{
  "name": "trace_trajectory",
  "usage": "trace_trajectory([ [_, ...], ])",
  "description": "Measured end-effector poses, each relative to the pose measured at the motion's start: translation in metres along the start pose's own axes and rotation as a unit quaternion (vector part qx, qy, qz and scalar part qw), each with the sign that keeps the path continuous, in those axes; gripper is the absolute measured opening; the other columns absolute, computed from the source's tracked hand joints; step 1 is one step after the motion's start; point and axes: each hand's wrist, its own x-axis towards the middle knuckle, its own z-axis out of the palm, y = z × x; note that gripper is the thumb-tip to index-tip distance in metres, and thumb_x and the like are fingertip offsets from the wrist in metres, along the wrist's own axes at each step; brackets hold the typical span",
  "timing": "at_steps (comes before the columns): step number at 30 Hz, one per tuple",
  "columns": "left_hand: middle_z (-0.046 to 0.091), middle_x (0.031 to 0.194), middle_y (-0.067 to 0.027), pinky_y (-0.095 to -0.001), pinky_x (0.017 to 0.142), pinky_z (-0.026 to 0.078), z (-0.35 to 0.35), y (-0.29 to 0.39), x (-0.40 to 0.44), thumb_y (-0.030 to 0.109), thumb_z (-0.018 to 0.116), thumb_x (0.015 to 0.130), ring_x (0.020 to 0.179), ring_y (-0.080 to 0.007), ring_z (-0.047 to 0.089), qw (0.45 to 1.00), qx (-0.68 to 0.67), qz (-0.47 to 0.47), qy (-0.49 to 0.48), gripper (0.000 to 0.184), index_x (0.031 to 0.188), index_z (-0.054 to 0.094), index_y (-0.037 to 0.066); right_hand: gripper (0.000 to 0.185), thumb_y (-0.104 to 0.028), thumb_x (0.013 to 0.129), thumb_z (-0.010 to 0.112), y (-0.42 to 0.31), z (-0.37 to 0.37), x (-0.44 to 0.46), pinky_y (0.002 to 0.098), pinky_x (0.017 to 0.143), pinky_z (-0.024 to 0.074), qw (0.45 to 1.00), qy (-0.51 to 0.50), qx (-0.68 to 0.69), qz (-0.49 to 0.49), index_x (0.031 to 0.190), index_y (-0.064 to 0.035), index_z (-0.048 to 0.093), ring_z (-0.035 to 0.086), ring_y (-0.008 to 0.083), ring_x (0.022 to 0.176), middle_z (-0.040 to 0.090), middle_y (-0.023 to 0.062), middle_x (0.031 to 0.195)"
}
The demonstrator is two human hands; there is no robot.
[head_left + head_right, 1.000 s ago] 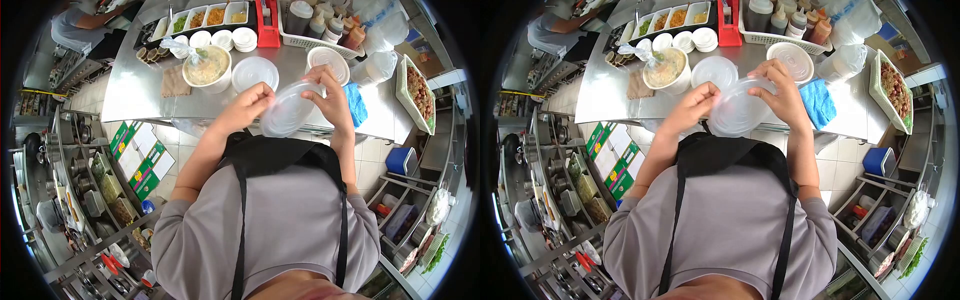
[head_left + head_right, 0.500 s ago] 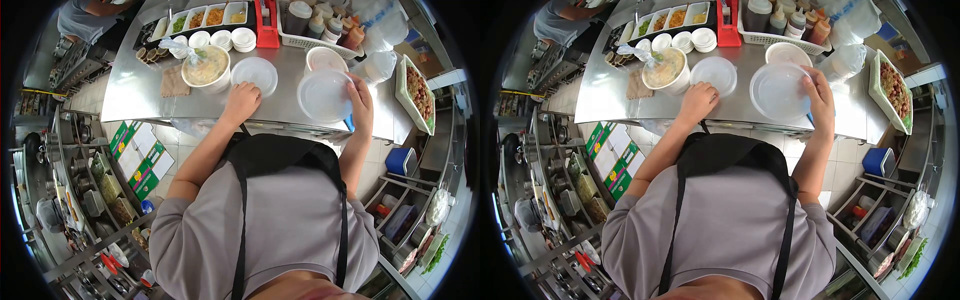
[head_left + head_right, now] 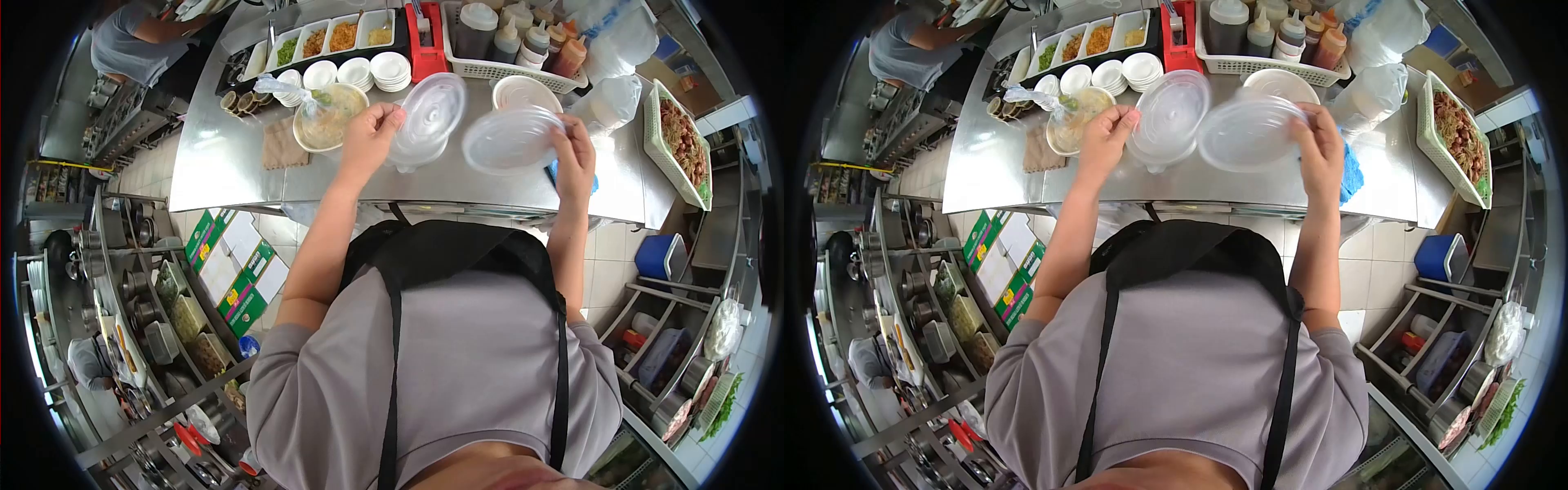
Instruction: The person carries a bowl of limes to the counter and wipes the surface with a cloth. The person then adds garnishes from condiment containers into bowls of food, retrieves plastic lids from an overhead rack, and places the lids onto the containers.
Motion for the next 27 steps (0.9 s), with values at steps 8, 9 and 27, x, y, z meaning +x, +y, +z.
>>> trace_trajectory([
  [8, 0.058, 0.076, -0.0022, -0.0229, 0.071, 0.042, 0.013, 0.04, -0.028, 0.015, 0.058, 0.087, 0.072, -0.0116, 0.053, 0.985, 0.064, 0.126, 0.099, 0.015, 0.086, 0.058, 0.0, 0.023, -0.005, 0.087, 0.054, -0.009, 0.025, 0.01, 0.0196, 0.064, 0.0428, 0.999, -0.011, 0.021, 0.041, 0.11, -0.0019, 0.056, 0.052, 0.0065, 0.073, 0.058, 0.0021, 0.087],
  [9, 0.058, 0.077, -0.0036, -0.0264, 0.073, 0.042, 0.014, 0.046, -0.029, 0.014, 0.06, 0.085, 0.073, -0.0154, 0.054, 0.972, 0.102, 0.183, 0.105, 0.012, 0.084, 0.058, 0.002, 0.024, -0.006, 0.087, 0.054, -0.007, 0.025, 0.011, 0.02, 0.063, 0.0432, 0.999, -0.009, 0.016, 0.037, 0.111, -0.0026, 0.055, 0.053, 0.0063, 0.073, 0.058, 0.0022, 0.087],
  [27, 0.056, 0.098, -0.0043, -0.0421, 0.086, 0.039, 0.054, -0.027, -0.038, 0.019, 0.067, 0.072, 0.095, -0.0237, 0.053, 0.921, 0.315, 0.227, 0.002, 0.022, 0.089, 0.06, 0.008, 0.051, 0.002, 0.079, 0.061, 0.02, -0.017, -0.003, 0.0273, 0.083, 0.0444, 0.995, 0.089, -0.022, 0.027, 0.124, 0.0006, 0.038, 0.054, 0.016, 0.098, 0.053, 0.0127, 0.114],
])
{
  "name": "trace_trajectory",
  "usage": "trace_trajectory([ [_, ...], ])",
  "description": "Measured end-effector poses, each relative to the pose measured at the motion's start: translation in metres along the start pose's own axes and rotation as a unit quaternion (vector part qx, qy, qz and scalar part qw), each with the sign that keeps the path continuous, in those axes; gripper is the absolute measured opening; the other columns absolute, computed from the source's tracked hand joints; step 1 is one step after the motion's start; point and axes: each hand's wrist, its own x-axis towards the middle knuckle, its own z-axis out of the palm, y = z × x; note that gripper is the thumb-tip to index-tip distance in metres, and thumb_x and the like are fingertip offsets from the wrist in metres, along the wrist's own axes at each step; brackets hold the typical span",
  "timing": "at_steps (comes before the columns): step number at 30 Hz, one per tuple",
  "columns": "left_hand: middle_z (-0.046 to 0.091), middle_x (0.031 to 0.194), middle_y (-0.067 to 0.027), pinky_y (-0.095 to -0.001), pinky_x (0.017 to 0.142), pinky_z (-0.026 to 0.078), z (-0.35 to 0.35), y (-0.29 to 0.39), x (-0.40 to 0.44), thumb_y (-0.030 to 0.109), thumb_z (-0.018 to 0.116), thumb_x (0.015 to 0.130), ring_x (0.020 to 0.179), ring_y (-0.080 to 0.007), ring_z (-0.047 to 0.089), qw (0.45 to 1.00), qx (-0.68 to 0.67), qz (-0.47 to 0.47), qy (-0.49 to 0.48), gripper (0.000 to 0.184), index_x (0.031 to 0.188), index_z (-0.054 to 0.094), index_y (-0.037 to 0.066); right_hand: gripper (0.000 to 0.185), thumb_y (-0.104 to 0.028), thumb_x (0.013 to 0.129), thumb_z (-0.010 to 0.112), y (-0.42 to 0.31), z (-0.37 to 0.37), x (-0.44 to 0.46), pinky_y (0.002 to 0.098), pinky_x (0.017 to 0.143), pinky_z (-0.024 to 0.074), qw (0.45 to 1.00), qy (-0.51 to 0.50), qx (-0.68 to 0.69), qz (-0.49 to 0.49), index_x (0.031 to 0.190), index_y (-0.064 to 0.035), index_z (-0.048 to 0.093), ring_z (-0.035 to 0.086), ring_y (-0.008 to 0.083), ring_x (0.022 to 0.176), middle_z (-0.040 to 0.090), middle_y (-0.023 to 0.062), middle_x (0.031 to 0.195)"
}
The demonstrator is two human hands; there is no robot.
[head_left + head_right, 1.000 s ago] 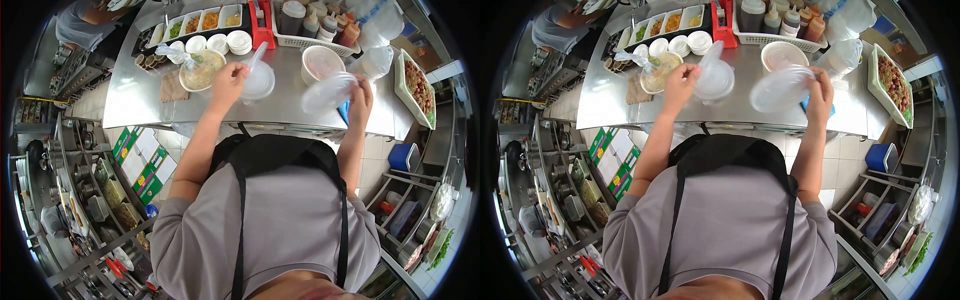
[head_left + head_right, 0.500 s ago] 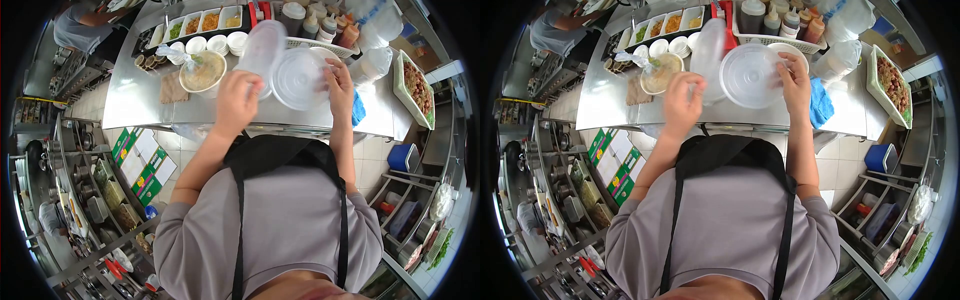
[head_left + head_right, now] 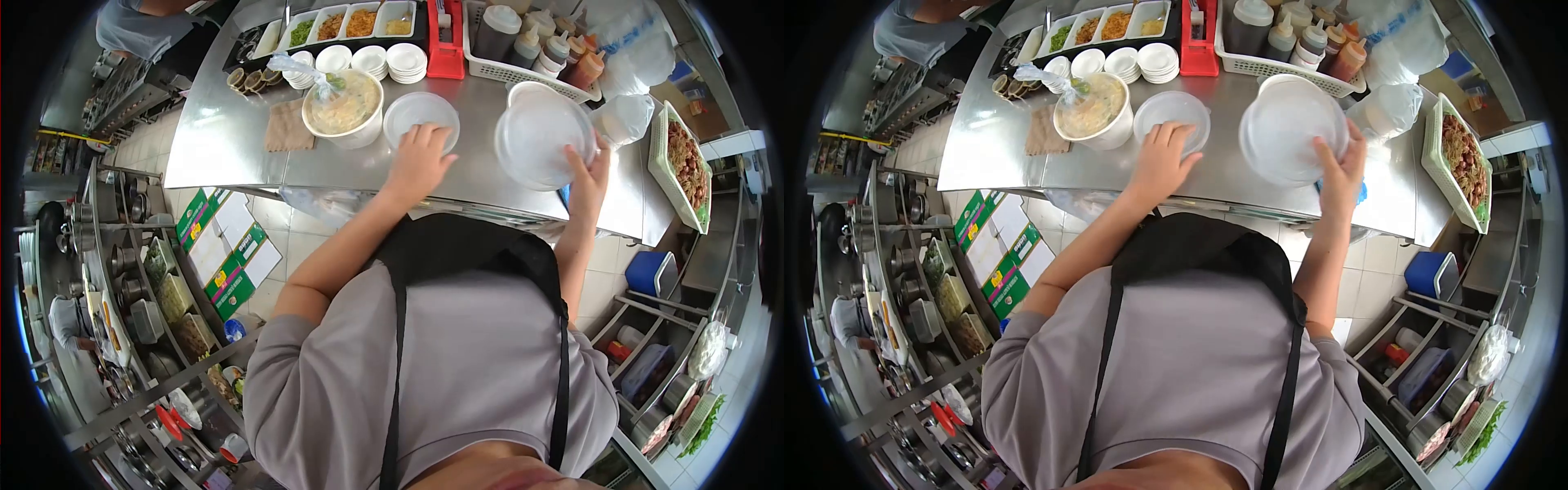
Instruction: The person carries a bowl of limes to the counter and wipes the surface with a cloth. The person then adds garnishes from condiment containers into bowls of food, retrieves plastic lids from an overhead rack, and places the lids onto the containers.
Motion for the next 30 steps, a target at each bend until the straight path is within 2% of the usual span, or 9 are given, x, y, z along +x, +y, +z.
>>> trace_trajectory([
  [2, 0.058, 0.097, -0.005, -0.0419, 0.084, 0.039, 0.006, -0.026, -0.009, 0.02, 0.068, 0.072, 0.093, -0.0243, 0.054, 0.986, 0.116, -0.031, -0.117, 0.021, 0.088, 0.062, 0.008, 0.055, 0.003, 0.078, 0.06, -0.012, -0.011, 0.001, 0.0287, 0.085, 0.0441, 1.0, 0.002, 0.0, -0.007, 0.127, -0.0007, 0.034, 0.054, 0.0184, 0.1, 0.052, 0.0153, 0.114],
  [5, 0.06, 0.087, -0.0063, -0.0391, 0.077, 0.043, 0.008, -0.034, -0.005, 0.018, 0.068, 0.072, 0.084, -0.0258, 0.057, 0.986, 0.107, -0.025, -0.128, 0.018, 0.084, 0.063, 0.005, 0.059, 0.005, 0.078, 0.058, -0.02, -0.021, 0.004, 0.03, 0.086, 0.0436, 1.0, 0.015, -0.001, -0.024, 0.129, -0.0027, 0.03, 0.053, 0.0205, 0.102, 0.051, 0.0182, 0.115],
  [8, 0.06, 0.077, -0.0078, -0.0342, 0.069, 0.045, -0.006, -0.026, 0.007, 0.013, 0.067, 0.074, 0.072, -0.0235, 0.058, 0.989, -0.101, -0.105, -0.033, 0.013, 0.081, 0.063, 0.002, 0.06, 0.006, 0.078, 0.057, -0.02, -0.022, 0.002, 0.0311, 0.088, 0.0433, 0.999, 0.027, 0.029, -0.032, 0.131, -0.0043, 0.03, 0.051, 0.0211, 0.105, 0.049, 0.0187, 0.118],
  [13, 0.058, 0.076, -0.01, -0.0319, 0.065, 0.045, -0.025, -0.027, 0.019, 0.006, 0.063, 0.078, 0.069, -0.0231, 0.057, 0.974, -0.16, -0.114, 0.11, 0.007, 0.079, 0.059, 0.0, 0.057, 0.007, 0.08, 0.053, -0.016, -0.006, 0.003, 0.0315, 0.088, 0.0443, 0.996, -0.015, 0.09, -0.015, 0.132, -0.0059, 0.035, 0.049, 0.0207, 0.108, 0.044, 0.0127, 0.126],
  [20, 0.057, 0.079, -0.0103, -0.0294, 0.068, 0.045, -0.035, -0.019, 0.017, 0.006, 0.06, 0.082, 0.07, -0.0207, 0.055, 0.966, -0.17, -0.113, 0.158, 0.009, 0.084, 0.056, -0.001, 0.055, 0.003, 0.078, 0.057, 0.023, 0.087, 0.002, 0.0283, 0.086, 0.044, 0.99, -0.138, -0.014, -0.013, 0.129, -0.007, 0.039, 0.045, 0.0154, 0.112, 0.041, 0.0078, 0.13],
  [22, 0.057, 0.079, -0.0099, -0.0288, 0.068, 0.044, -0.033, -0.021, 0.014, 0.007, 0.06, 0.083, 0.071, -0.0201, 0.055, 0.957, -0.194, -0.147, 0.159, 0.009, 0.085, 0.056, -0.002, 0.057, -0.006, 0.077, 0.063, 0.055, 0.11, 0.008, 0.034, 0.094, 0.0384, 0.978, -0.169, -0.099, -0.066, 0.128, -0.0035, 0.039, 0.044, 0.0242, 0.116, 0.042, 0.0116, 0.128],
  [25, 0.057, 0.079, -0.0095, -0.0278, 0.068, 0.044, -0.036, -0.015, 0.014, 0.008, 0.059, 0.084, 0.071, -0.0192, 0.055, 0.925, -0.271, -0.207, 0.167, 0.009, 0.085, 0.056, -0.001, 0.058, -0.006, 0.075, 0.064, 0.093, 0.127, 0.01, 0.0379, 0.094, 0.039, 0.941, -0.18, -0.276, -0.078, 0.128, -0.0045, 0.038, 0.045, 0.0334, 0.112, 0.042, 0.0194, 0.126],
  [28, 0.057, 0.08, -0.0095, -0.0275, 0.068, 0.044, -0.039, -0.012, 0.014, 0.008, 0.059, 0.084, 0.071, -0.0198, 0.055, 0.915, -0.296, -0.217, 0.169, 0.009, 0.084, 0.056, -0.001, 0.056, -0.008, 0.075, 0.064, 0.095, 0.129, 0.012, 0.0408, 0.095, 0.0373, 0.923, -0.189, -0.327, -0.069, 0.125, -0.0011, 0.041, 0.044, 0.0379, 0.11, 0.041, 0.0235, 0.123],
  [30, 0.057, 0.08, -0.0095, -0.0278, 0.068, 0.043, -0.039, -0.013, 0.011, 0.008, 0.059, 0.084, 0.072, -0.021, 0.055, 0.935, -0.258, -0.182, 0.163, 0.008, 0.083, 0.056, 0.0, 0.046, -0.01, 0.077, 0.062, 0.087, 0.13, 0.012, 0.0401, 0.092, 0.0386, 0.879, -0.129, -0.397, -0.229, 0.117, 0.0027, 0.046, 0.045, 0.0357, 0.107, 0.047, 0.0228, 0.114],
])
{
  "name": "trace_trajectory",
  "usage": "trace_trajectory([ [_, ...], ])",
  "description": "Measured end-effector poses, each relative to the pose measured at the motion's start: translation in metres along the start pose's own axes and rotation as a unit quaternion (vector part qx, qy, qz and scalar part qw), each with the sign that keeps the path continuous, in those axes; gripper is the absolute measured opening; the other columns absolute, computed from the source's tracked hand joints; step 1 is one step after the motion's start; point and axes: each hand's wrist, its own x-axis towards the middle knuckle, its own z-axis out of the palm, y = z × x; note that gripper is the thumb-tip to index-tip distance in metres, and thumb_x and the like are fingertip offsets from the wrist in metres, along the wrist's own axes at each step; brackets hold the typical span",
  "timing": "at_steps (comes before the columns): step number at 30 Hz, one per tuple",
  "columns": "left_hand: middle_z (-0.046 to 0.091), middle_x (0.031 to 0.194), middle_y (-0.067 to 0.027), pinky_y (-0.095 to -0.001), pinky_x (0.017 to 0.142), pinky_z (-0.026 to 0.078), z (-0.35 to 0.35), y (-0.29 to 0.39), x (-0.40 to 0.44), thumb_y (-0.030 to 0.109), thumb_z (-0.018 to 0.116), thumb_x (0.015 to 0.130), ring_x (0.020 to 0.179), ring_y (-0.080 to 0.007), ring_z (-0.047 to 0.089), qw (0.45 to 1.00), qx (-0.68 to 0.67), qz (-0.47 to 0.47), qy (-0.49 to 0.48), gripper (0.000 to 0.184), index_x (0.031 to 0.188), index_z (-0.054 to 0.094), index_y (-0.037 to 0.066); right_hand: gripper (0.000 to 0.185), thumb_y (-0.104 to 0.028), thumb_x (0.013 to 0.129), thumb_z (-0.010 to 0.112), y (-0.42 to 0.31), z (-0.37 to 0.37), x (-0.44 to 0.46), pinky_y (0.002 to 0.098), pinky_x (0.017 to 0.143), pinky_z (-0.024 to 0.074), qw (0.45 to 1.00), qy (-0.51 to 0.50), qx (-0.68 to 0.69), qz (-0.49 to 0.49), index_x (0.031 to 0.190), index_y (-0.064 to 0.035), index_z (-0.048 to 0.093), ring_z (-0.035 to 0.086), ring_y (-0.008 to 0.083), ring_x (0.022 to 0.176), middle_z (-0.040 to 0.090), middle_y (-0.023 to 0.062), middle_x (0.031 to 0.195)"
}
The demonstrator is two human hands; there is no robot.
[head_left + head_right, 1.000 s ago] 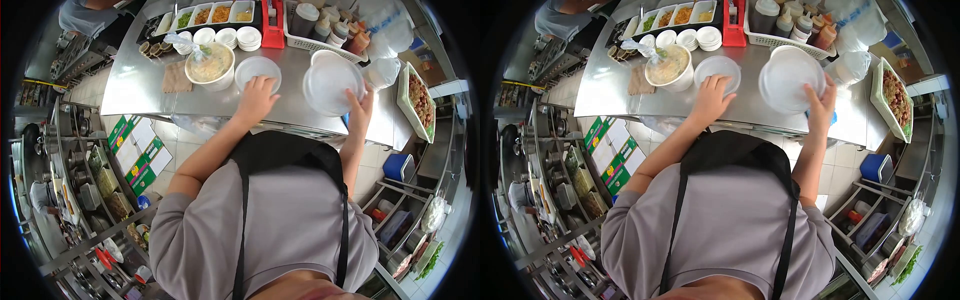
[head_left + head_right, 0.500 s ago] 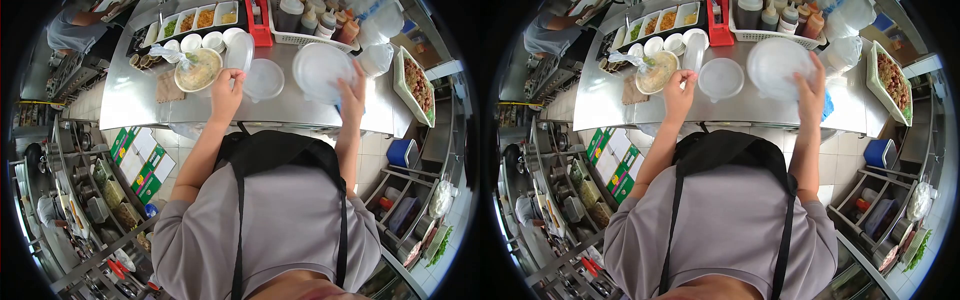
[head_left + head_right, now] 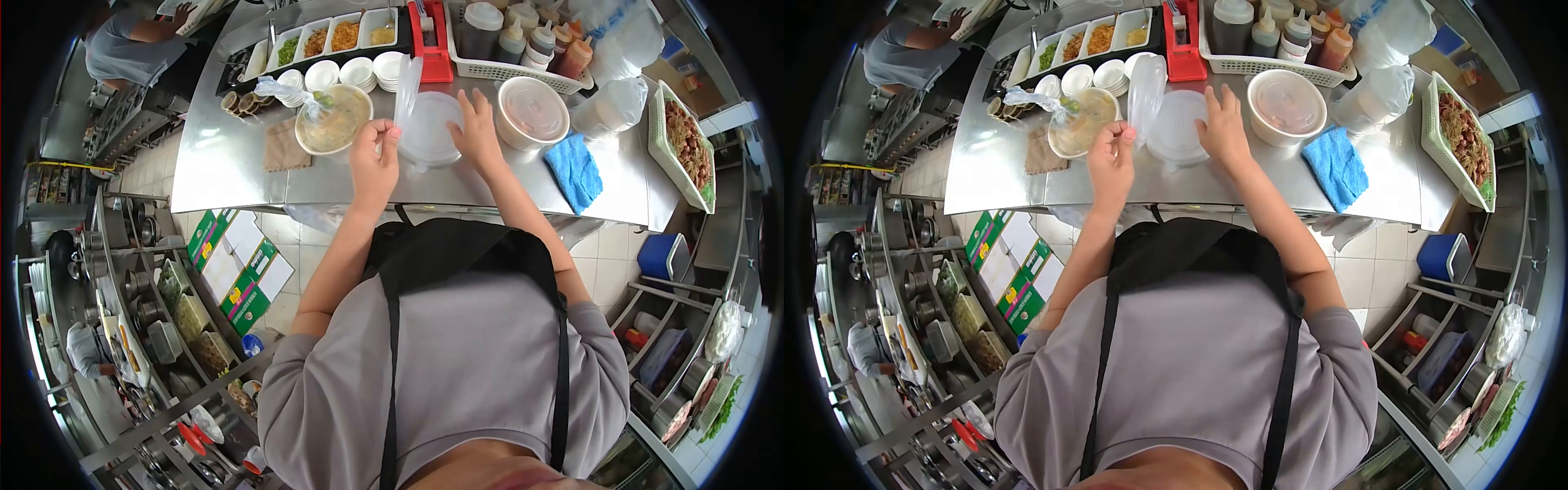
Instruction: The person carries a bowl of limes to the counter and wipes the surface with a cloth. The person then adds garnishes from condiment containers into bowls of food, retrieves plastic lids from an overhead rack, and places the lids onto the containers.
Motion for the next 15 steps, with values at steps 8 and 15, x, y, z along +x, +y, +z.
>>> trace_trajectory([
  [8, 0.056, 0.082, -0.0073, -0.0297, 0.075, 0.041, -0.001, 0.002, -0.003, 0.008, 0.06, 0.083, 0.079, -0.0202, 0.053, 0.969, 0.147, 0.178, -0.086, 0.008, 0.082, 0.055, 0.001, 0.023, -0.023, 0.089, 0.053, -0.039, -0.046, 0.032, 0.0289, 0.069, 0.0455, 0.771, -0.108, 0.586, 0.225, 0.082, -0.0008, 0.057, 0.056, 0.0164, 0.073, 0.057, 0.0056, 0.076],
  [15, 0.055, 0.081, -0.01, -0.0335, 0.075, 0.042, -0.002, -0.003, 0.002, 0.003, 0.059, 0.08, 0.079, -0.0269, 0.053, 0.997, 0.003, 0.073, 0.017, 0.005, 0.082, 0.054, 0.002, 0.021, -0.022, 0.089, 0.051, -0.006, -0.037, 0.016, 0.0278, 0.06, 0.0458, 0.727, -0.128, 0.633, 0.234, 0.082, -0.0036, 0.055, 0.055, 0.0139, 0.067, 0.057, 0.0044, 0.077],
])
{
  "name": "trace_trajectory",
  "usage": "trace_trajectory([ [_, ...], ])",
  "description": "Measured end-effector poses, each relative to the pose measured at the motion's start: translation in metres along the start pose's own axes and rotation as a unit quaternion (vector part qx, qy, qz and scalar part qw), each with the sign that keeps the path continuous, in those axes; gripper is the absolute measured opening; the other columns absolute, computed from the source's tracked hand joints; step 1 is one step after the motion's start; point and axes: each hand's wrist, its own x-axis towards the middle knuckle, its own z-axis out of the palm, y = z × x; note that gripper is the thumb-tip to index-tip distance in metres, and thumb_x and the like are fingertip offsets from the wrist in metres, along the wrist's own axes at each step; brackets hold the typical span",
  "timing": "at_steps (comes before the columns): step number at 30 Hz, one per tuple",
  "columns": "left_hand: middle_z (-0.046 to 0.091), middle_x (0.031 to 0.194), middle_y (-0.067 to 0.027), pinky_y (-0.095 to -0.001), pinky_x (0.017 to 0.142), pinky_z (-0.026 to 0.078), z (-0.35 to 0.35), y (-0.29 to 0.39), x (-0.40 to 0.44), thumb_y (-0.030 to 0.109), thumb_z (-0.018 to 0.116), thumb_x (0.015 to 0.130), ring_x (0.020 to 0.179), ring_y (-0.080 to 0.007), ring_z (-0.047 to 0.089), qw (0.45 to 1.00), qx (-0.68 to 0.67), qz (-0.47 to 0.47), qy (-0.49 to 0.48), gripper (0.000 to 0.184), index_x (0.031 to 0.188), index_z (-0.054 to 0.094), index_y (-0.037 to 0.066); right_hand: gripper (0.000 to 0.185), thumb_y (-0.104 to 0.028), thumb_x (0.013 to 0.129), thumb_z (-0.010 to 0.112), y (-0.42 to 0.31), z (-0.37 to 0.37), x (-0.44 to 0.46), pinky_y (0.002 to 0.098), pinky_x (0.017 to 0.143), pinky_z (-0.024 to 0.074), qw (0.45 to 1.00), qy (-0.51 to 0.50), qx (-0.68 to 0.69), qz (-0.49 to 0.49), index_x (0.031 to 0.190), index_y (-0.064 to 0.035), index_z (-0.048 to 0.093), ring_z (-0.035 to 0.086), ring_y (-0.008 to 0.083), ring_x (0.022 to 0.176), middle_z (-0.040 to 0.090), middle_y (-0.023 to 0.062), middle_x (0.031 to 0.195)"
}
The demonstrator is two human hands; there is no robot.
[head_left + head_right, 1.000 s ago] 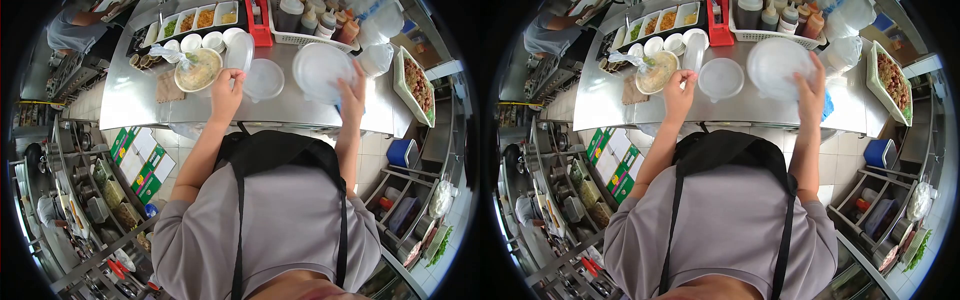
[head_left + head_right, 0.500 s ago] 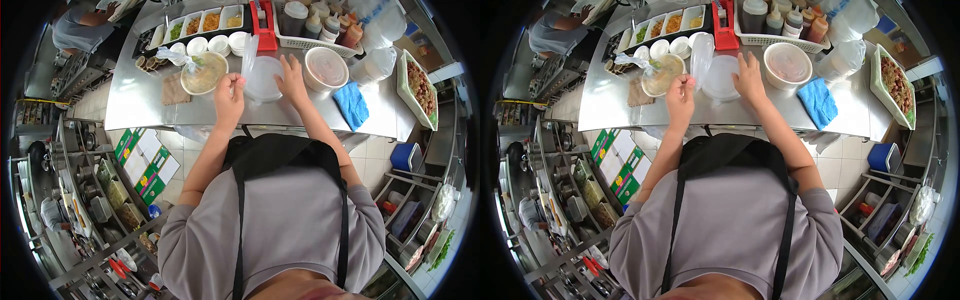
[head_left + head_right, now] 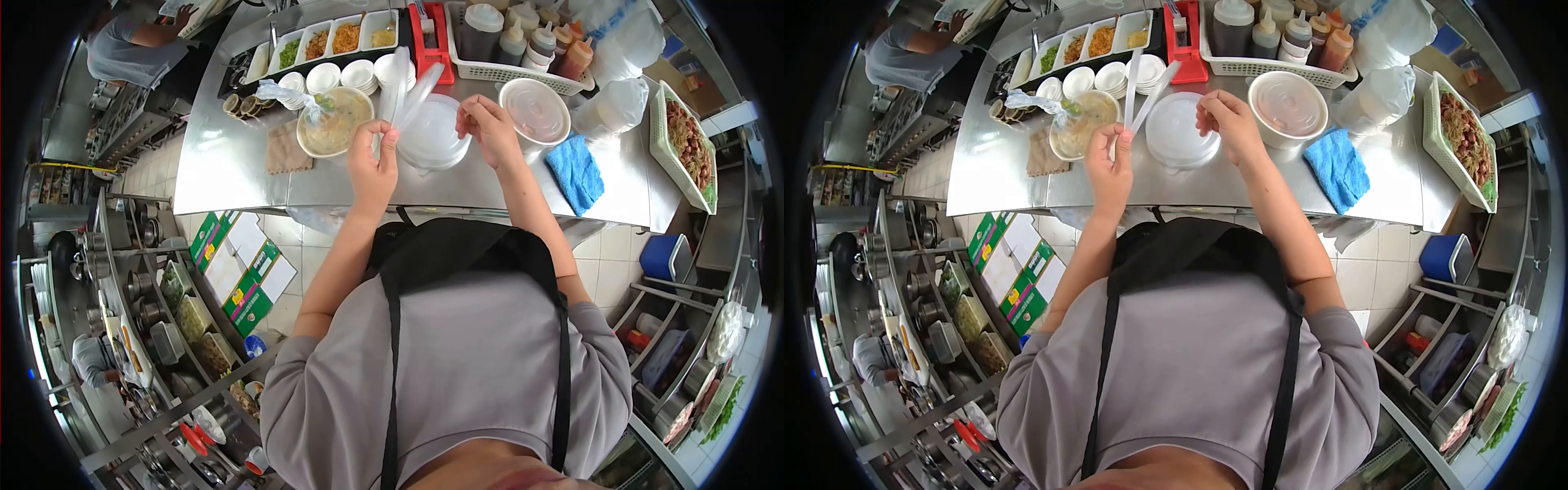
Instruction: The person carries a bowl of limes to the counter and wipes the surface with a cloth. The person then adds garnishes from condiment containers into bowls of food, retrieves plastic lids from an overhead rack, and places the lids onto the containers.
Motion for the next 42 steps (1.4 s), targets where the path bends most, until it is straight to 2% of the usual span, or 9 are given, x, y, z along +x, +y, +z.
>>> trace_trajectory([
  [5, 0.055, 0.081, -0.0091, -0.0376, 0.085, 0.042, -0.002, 0.016, 0.012, 0.004, 0.058, 0.08, 0.08, -0.0269, 0.054, 0.953, 0.185, 0.213, -0.113, 0.004, 0.083, 0.055, 0.003, 0.017, -0.018, 0.088, 0.048, -0.014, 0.005, -0.005, 0.0284, 0.057, 0.0461, 0.995, 0.019, 0.076, 0.061, 0.092, -0.0029, 0.052, 0.056, 0.0149, 0.066, 0.058, 0.0064, 0.077],
  [13, 0.056, 0.083, -0.0064, -0.0467, 0.093, 0.036, 0.008, 0.006, 0.003, 0.005, 0.059, 0.078, 0.081, -0.0272, 0.053, 0.988, 0.077, 0.12, -0.055, 0.007, 0.083, 0.055, 0.005, 0.02, -0.006, 0.084, 0.053, 0.025, -0.008, -0.005, 0.0302, 0.058, 0.0477, 0.969, 0.149, -0.199, 0.004, 0.101, 0.0033, 0.053, 0.058, 0.0164, 0.069, 0.059, 0.0085, 0.083],
  [16, 0.055, 0.084, -0.0053, -0.0454, 0.092, 0.036, 0.01, -0.006, 0.006, 0.007, 0.059, 0.078, 0.085, -0.0266, 0.052, 0.96, 0.183, 0.169, -0.128, 0.007, 0.083, 0.055, 0.005, 0.025, -0.005, 0.08, 0.056, 0.033, -0.014, -0.007, 0.034, 0.062, 0.0472, 0.849, 0.149, -0.485, -0.146, 0.103, 0.0054, 0.055, 0.057, 0.0242, 0.066, 0.057, 0.0136, 0.08],
  [19, 0.055, 0.088, -0.0082, -0.0435, 0.09, 0.037, 0.013, -0.028, -0.006, 0.007, 0.06, 0.077, 0.09, -0.0289, 0.051, 0.94, 0.204, 0.163, -0.219, 0.009, 0.085, 0.056, 0.005, 0.025, -0.003, 0.08, 0.053, 0.033, -0.015, -0.007, 0.037, 0.065, 0.0457, 0.776, 0.153, -0.586, -0.175, 0.103, 0.0049, 0.058, 0.056, 0.0316, 0.07, 0.054, 0.0176, 0.083],
  [26, 0.053, 0.096, -0.0091, -0.041, 0.089, 0.037, 0.014, -0.037, -0.015, 0.011, 0.062, 0.075, 0.096, -0.0302, 0.049, 0.942, 0.195, 0.116, -0.249, 0.019, 0.092, 0.056, 0.004, 0.035, -0.005, 0.084, 0.049, 0.037, -0.013, -0.006, 0.0434, 0.075, 0.0424, 0.811, 0.161, -0.521, -0.213, 0.118, 0.0031, 0.048, 0.052, 0.0391, 0.086, 0.052, 0.0232, 0.092],
  [29, 0.051, 0.104, -0.014, -0.0417, 0.09, 0.037, 0.012, -0.014, -0.001, 0.016, 0.064, 0.075, 0.1, -0.0338, 0.048, 0.948, 0.174, 0.132, -0.231, 0.03, 0.1, 0.054, 0.003, 0.038, -0.012, 0.084, 0.053, 0.073, -0.039, 0.009, 0.0441, 0.083, 0.0415, 0.716, 0.076, -0.642, -0.261, 0.119, 0.0017, 0.048, 0.051, 0.0414, 0.095, 0.05, 0.0266, 0.103],
  [33, 0.055, 0.103, -0.0126, -0.0377, 0.09, 0.039, -0.005, 0.078, 0.101, 0.007, 0.064, 0.075, 0.101, -0.0287, 0.052, 0.943, 0.12, 0.292, -0.106, 0.019, 0.093, 0.058, 0.002, 0.045, -0.016, 0.08, 0.06, 0.036, -0.003, -0.009, 0.0427, 0.095, 0.0363, 0.758, 0.124, -0.602, -0.221, 0.12, 0.0007, 0.047, 0.042, 0.0411, 0.113, 0.042, 0.0282, 0.125],
  [36, 0.059, 0.089, -0.0102, -0.034, 0.078, 0.043, -0.034, 0.166, 0.186, 0.004, 0.061, 0.077, 0.085, -0.0259, 0.056, 0.853, 0.154, 0.492, 0.081, 0.014, 0.09, 0.058, 0.001, 0.039, -0.015, 0.08, 0.06, 0.019, 0.006, -0.015, 0.0424, 0.091, 0.0384, 0.754, 0.089, -0.608, -0.234, 0.115, 0.0003, 0.051, 0.045, 0.0398, 0.108, 0.047, 0.0243, 0.116],
  [42, 0.059, 0.087, -0.0169, -0.0384, 0.076, 0.044, -0.056, 0.278, 0.346, 0.009, 0.054, 0.08, 0.084, -0.0332, 0.057, 0.718, 0.246, 0.615, 0.212, 0.016, 0.09, 0.059, -0.002, 0.023, -0.009, 0.078, 0.061, 0.001, 0.022, -0.043, 0.0391, 0.078, 0.0442, 0.809, 0.026, -0.537, -0.238, 0.1, -0.0009, 0.059, 0.054, 0.033, 0.093, 0.053, 0.0159, 0.099],
])
